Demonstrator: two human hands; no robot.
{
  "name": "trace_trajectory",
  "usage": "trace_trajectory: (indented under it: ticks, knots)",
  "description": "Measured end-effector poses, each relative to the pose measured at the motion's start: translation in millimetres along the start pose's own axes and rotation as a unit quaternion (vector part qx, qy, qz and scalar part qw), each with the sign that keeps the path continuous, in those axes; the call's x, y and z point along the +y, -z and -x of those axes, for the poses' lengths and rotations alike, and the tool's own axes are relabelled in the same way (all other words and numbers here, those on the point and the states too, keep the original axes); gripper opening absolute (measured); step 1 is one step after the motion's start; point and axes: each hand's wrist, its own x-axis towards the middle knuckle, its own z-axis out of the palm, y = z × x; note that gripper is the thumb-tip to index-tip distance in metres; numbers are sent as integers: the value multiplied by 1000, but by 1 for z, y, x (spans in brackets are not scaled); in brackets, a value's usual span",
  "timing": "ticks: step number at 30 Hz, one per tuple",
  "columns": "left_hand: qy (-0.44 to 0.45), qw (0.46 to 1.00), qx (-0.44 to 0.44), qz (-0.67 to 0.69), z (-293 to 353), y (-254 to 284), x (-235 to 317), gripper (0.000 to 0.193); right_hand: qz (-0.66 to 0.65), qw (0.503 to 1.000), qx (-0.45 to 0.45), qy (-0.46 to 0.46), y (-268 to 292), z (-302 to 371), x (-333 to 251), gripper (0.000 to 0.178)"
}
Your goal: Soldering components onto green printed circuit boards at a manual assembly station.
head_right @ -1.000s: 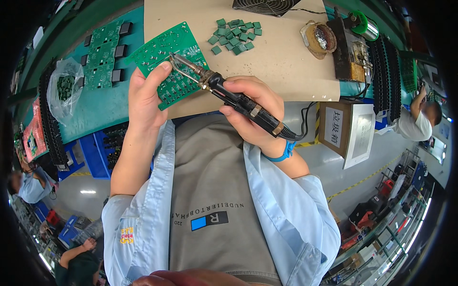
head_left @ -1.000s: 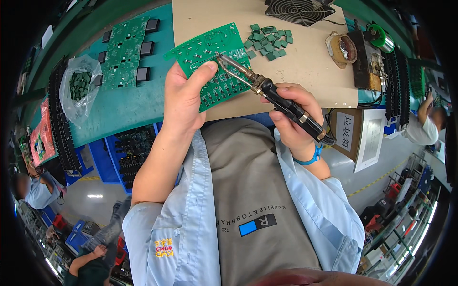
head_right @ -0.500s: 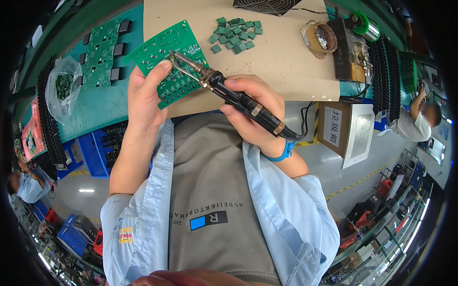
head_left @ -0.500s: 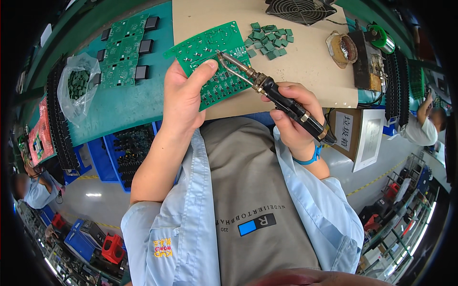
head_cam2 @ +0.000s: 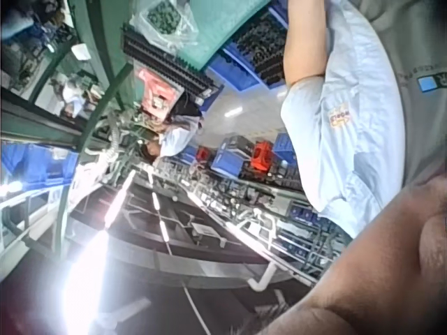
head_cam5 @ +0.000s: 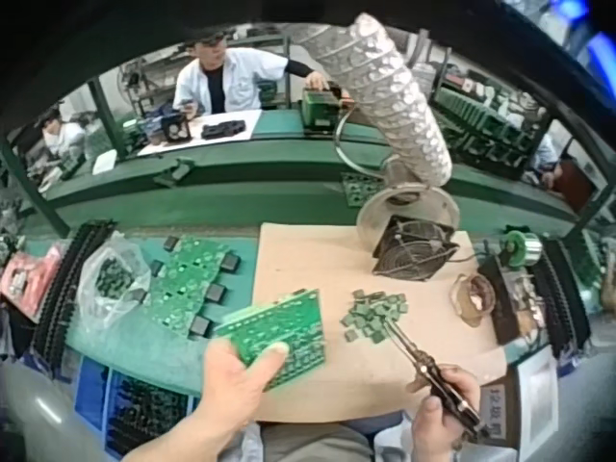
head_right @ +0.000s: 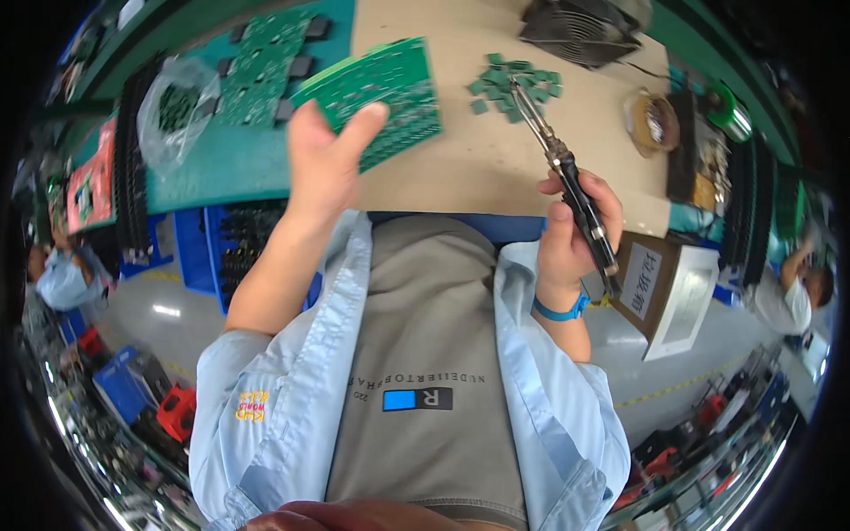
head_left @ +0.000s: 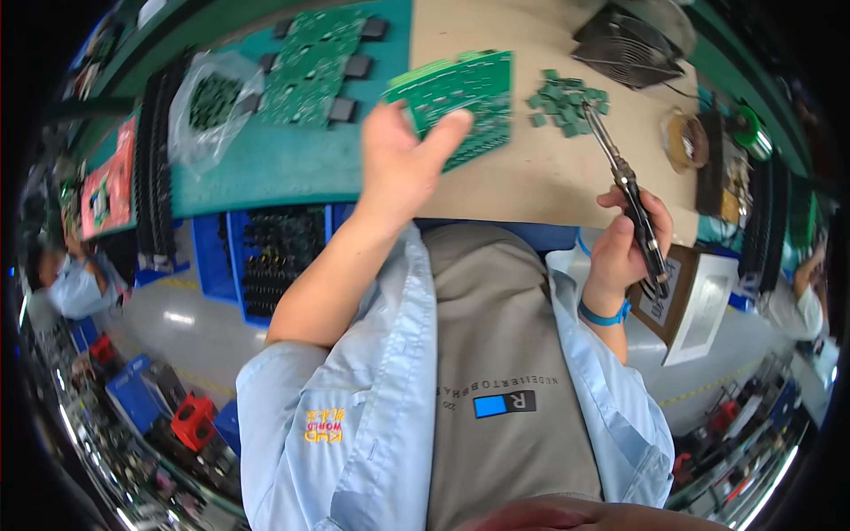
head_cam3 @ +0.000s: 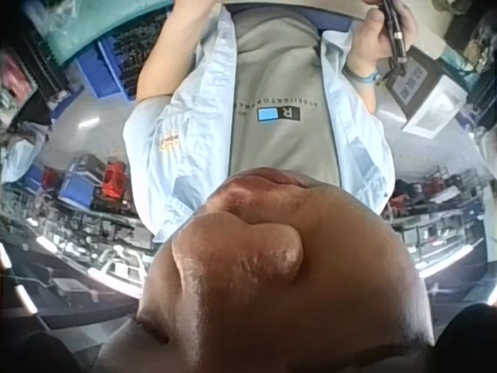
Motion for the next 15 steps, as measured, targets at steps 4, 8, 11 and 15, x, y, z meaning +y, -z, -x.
trace_trajectory:
  ticks: [4,8,11,15]
  knots:
    - [-100,980,41,-167,3,10,2,40,105,990,95,-8,33,-7,12,34]
    - [-346,872,-50,-343,-18,11,14,44,229,944,236,14,56,-22,27,35]
    - [-386,842,-114,-358,-29,-2,21,45,196,946,254,-39,63,-29,28,31]
    - [-480,783,-157,-364,-35,-13,28,43,188,951,233,-72,62,-31,25,32]
